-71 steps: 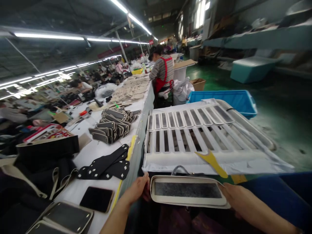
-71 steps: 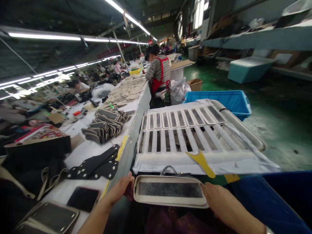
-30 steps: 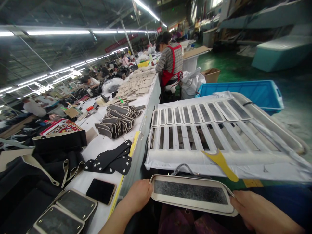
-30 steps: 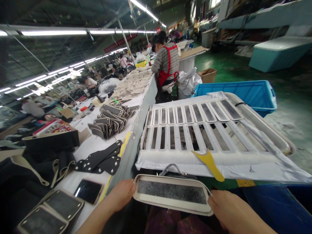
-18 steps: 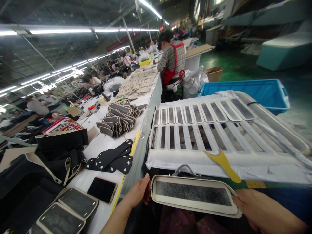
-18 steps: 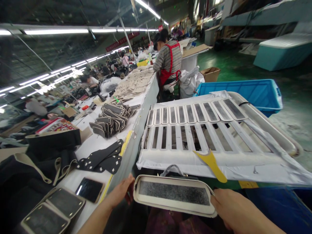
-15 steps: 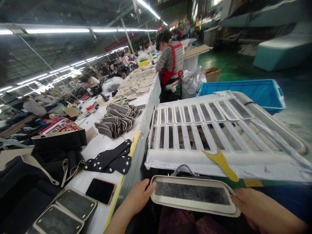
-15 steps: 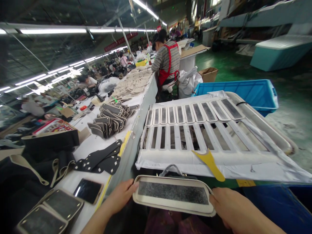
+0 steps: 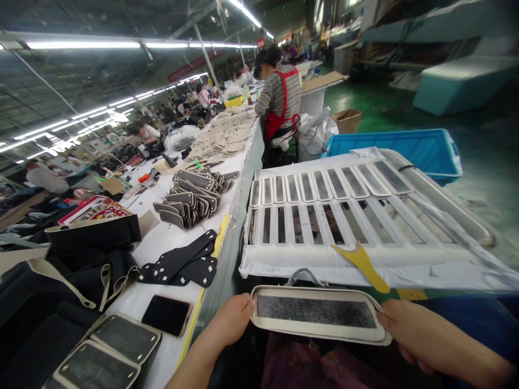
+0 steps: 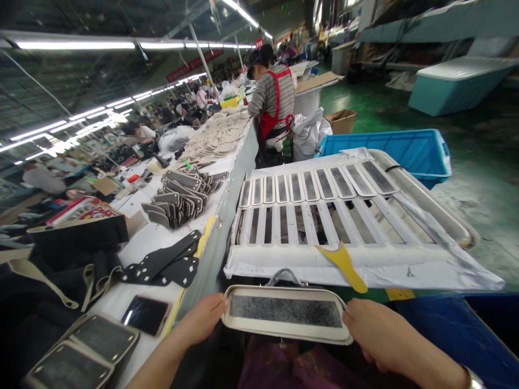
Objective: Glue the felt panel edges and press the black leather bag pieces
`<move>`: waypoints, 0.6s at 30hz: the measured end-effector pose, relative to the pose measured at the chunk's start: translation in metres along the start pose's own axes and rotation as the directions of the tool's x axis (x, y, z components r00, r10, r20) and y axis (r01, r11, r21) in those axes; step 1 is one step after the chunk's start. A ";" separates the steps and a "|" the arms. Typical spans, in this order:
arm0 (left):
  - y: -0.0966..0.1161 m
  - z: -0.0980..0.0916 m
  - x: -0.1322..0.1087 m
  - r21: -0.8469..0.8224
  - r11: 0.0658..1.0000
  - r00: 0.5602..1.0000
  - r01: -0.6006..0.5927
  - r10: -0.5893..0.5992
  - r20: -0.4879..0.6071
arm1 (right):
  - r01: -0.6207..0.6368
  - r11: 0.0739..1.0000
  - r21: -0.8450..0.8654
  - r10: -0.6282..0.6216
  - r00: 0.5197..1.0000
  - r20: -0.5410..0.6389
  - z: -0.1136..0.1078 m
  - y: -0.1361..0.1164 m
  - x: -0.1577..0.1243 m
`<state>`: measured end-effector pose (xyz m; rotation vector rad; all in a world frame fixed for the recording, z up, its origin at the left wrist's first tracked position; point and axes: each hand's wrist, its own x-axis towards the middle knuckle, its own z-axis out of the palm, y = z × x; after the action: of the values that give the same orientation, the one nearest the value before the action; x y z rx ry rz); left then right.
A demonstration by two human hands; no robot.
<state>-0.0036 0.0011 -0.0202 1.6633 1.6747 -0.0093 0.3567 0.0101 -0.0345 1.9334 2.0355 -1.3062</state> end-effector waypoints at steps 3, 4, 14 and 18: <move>-0.004 -0.002 -0.003 -0.195 0.979 0.992 0.056 -0.032 0.121 | -0.079 0.995 0.057 0.072 0.991 0.117 -0.004 -0.008 -0.005; -0.005 -0.002 -0.004 -0.277 0.958 0.987 0.077 -0.034 0.155 | -0.079 0.995 0.052 0.073 0.991 0.113 -0.004 -0.009 -0.005; 0.006 0.005 -0.002 0.194 0.981 0.994 0.029 -0.007 -0.113 | -0.187 0.982 -0.028 0.189 0.972 0.138 0.003 -0.007 0.002; 0.008 0.001 0.000 0.253 0.967 0.996 0.019 0.004 -0.089 | -0.190 0.981 -0.047 0.195 0.972 0.134 0.005 -0.009 0.005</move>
<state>0.0035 0.0022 -0.0172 1.8697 1.8080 -0.1621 0.3456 0.0124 -0.0361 1.9113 1.7469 -1.3107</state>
